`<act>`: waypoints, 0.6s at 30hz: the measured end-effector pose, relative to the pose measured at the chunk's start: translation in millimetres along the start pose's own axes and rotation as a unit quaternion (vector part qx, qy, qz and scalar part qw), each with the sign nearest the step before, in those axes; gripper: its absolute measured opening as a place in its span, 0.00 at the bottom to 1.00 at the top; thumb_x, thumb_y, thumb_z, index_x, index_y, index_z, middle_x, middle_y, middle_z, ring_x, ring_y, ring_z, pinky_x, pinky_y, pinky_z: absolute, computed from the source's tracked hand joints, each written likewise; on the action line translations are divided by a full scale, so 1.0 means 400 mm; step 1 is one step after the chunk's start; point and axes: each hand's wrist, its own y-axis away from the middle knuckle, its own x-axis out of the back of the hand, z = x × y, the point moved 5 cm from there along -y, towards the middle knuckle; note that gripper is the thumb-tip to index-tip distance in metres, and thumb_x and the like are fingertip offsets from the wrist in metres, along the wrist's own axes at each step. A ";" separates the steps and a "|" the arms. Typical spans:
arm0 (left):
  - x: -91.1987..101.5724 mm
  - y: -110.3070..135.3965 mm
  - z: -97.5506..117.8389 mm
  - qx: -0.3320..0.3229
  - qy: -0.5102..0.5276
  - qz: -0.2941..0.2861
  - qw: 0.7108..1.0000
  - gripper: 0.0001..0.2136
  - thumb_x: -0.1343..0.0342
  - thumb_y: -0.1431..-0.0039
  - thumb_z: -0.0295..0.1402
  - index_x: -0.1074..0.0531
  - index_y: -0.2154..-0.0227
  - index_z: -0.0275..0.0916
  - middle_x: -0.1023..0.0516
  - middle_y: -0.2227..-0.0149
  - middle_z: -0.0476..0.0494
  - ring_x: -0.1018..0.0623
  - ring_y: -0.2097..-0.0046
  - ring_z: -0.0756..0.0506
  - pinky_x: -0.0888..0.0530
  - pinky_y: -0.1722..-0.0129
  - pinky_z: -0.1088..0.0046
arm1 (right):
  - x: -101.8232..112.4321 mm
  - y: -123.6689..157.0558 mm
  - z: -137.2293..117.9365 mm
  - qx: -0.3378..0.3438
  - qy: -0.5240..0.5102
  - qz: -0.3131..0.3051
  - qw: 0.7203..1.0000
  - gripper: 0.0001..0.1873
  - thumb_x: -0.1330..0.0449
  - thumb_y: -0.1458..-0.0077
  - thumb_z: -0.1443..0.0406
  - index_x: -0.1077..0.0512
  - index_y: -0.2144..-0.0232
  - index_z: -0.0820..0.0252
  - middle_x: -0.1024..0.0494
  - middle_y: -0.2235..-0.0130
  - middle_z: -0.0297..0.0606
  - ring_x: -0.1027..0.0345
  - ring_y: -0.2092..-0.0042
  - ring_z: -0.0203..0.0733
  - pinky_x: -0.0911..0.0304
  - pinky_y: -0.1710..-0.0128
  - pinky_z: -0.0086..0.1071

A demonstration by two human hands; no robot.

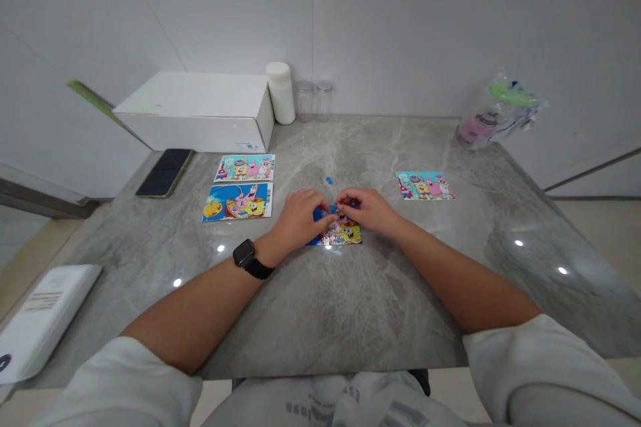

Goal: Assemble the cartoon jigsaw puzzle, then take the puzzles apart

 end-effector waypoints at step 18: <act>-0.034 0.019 0.007 -0.022 -0.075 -0.061 0.995 0.23 0.32 0.45 0.51 0.28 0.54 0.42 0.23 0.52 0.40 0.25 0.48 0.35 0.33 0.48 0.55 | -0.007 -0.001 0.010 0.022 0.090 -0.027 0.995 0.05 0.34 0.43 0.69 0.18 0.64 0.56 0.19 0.67 0.33 0.28 0.66 0.37 0.39 0.63 0.30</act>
